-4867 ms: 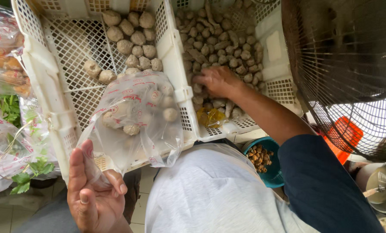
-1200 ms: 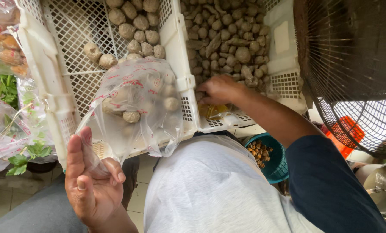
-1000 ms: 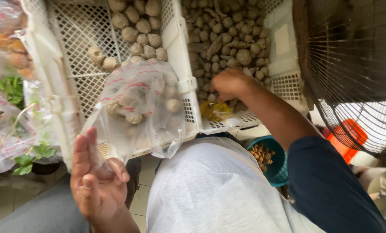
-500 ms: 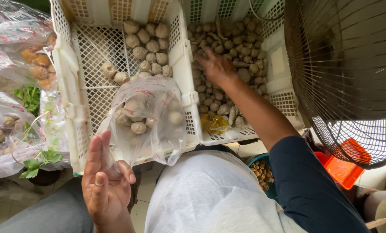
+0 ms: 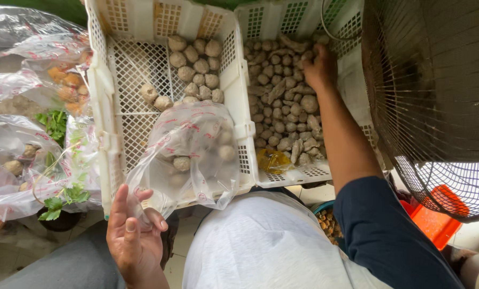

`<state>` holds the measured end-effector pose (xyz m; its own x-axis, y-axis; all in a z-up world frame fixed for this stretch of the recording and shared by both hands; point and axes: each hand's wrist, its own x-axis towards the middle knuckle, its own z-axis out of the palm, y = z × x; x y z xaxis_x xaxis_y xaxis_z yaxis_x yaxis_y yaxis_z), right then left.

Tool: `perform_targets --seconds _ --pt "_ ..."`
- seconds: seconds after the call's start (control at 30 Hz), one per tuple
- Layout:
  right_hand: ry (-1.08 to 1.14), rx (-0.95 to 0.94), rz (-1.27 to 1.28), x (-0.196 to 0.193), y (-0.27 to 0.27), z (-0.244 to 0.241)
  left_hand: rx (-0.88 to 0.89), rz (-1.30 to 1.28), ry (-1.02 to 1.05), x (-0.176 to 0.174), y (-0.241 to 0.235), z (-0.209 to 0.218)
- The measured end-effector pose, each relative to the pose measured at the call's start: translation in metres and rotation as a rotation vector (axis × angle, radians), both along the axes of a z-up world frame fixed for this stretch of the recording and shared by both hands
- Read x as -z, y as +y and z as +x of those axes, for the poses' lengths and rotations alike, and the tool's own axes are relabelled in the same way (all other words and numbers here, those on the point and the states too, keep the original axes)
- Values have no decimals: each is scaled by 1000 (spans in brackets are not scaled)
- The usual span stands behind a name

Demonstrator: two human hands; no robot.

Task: The person transfers small round meatballs from a white crate into a clear plastic bag using both hands. The person repeatedly scoops handfuls from the crate and places them into the bag, which is held open with the left hand.

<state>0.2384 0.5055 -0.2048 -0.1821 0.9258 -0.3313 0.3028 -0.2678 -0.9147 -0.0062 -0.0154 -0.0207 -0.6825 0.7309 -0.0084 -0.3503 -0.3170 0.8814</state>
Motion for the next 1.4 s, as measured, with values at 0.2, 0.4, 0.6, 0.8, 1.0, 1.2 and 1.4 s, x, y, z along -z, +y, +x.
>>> perform_targets --seconds 0.2,0.4,0.6,0.8,1.0,1.2,1.4 --pt "644 -60 -414 -24 -98 53 -56 -173 344 17 18 -12" --pt "335 -166 -314 -35 -148 78 -88 -273 1231 20 40 -3" --pt "-234 -508 312 -22 -117 32 -6 -298 972 16 36 -7" --pt "-818 -612 452 -20 -63 -41 16 -322 736 19 29 -10" --pt "-993 -754 342 -6 -25 -97 -32 -346 749 26 26 -11" --pt "-927 -809 354 25 -14 -92 -80 -312 664 31 25 -8" --pt "181 -638 -61 8 -16 -33 -28 -222 511 35 20 -13"
